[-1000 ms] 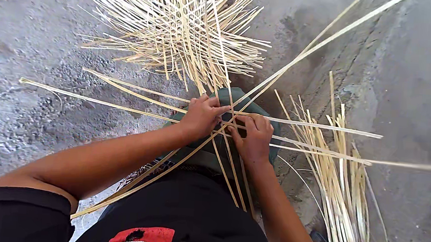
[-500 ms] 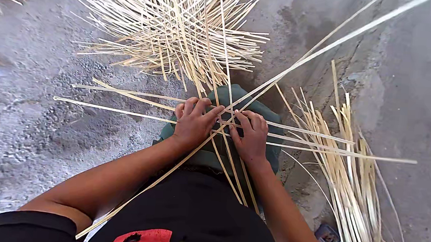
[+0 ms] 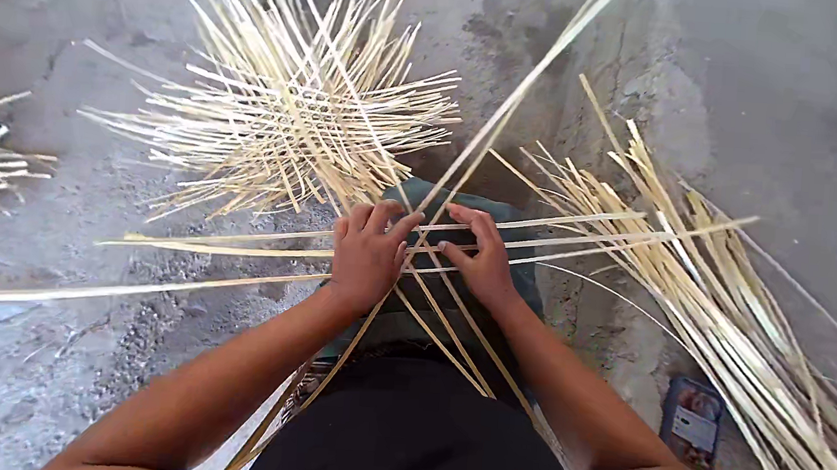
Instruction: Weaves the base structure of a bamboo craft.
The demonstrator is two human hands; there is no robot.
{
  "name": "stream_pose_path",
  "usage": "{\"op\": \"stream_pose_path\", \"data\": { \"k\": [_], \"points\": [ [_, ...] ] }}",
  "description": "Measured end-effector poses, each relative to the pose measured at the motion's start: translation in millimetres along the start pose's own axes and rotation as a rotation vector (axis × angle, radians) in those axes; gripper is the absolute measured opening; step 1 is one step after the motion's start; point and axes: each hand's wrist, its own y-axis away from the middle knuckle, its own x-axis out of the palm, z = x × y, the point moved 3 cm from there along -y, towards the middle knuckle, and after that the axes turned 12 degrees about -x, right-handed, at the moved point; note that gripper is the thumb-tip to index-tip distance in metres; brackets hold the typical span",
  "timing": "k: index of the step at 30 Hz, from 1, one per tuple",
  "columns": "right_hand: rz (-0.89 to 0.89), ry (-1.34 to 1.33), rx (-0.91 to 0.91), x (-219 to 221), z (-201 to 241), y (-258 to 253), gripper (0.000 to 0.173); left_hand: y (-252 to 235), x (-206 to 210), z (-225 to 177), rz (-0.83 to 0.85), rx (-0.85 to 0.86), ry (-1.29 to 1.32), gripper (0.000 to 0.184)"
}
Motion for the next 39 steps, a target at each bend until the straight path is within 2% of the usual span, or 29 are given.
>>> {"op": "stream_pose_path", "data": {
  "k": [2,4,5,8,10,13,15,16,17,19,21,23,27,31,34,39],
  "points": [
    [-0.127,-0.280,0.157,-4,-1,1,0.055,-18,2,-22,0.201,0.021,0.123,0.040],
    [-0.260,-0.565,0.269,-15,-7,0,0.049,-34,17,-43,0.476,-0.044,0.178,0.052],
    [-0.317,-0.706,0.327,-26,-9,0,0.047,-39,27,-51,0.556,-0.070,0.178,0.055],
    [-0.451,-0.868,0.418,-82,-10,11,0.039,-49,42,-62,0.634,-0.121,0.147,0.061],
    [-0.542,-0.759,0.340,-139,-12,31,0.038,-50,49,-63,0.631,-0.161,0.134,0.070],
    [-0.796,-0.454,0.222,-241,-29,77,0.035,-46,55,-67,0.557,-0.191,0.121,0.077],
    [-0.972,-0.161,0.318,-305,-41,115,0.030,-43,58,-67,0.498,-0.176,0.129,0.063],
    [-0.997,0.015,0.438,-332,-47,134,0.027,-42,58,-67,0.480,-0.171,0.149,0.056],
    [-0.931,0.203,0.589,-355,-52,154,0.026,-41,58,-65,0.462,-0.158,0.170,0.052],
    [-0.585,0.498,0.874,-384,-59,185,0.025,-39,60,-61,0.428,-0.140,0.210,0.051],
    [-0.260,0.579,1.044,-388,-65,204,0.023,-39,61,-56,0.414,-0.138,0.236,0.056],
    [-0.099,0.602,1.170,-379,-69,216,0.028,-40,61,-55,0.429,-0.160,0.252,0.061],
    [-0.137,0.658,1.288,-378,-73,239,0.037,-46,58,-52,0.477,-0.216,0.281,0.072],
    [-0.114,0.672,1.275,-387,-63,254,0.027,-56,57,-44,0.563,-0.276,0.295,0.085],
    [-0.126,0.646,1.242,-383,-64,258,0.028,-67,60,-40,0.678,-0.326,0.279,0.096],
    [-0.212,0.640,1.074,-382,-57,258,0.024,-79,58,-41,0.813,-0.378,0.333,0.089]
  ]
}}
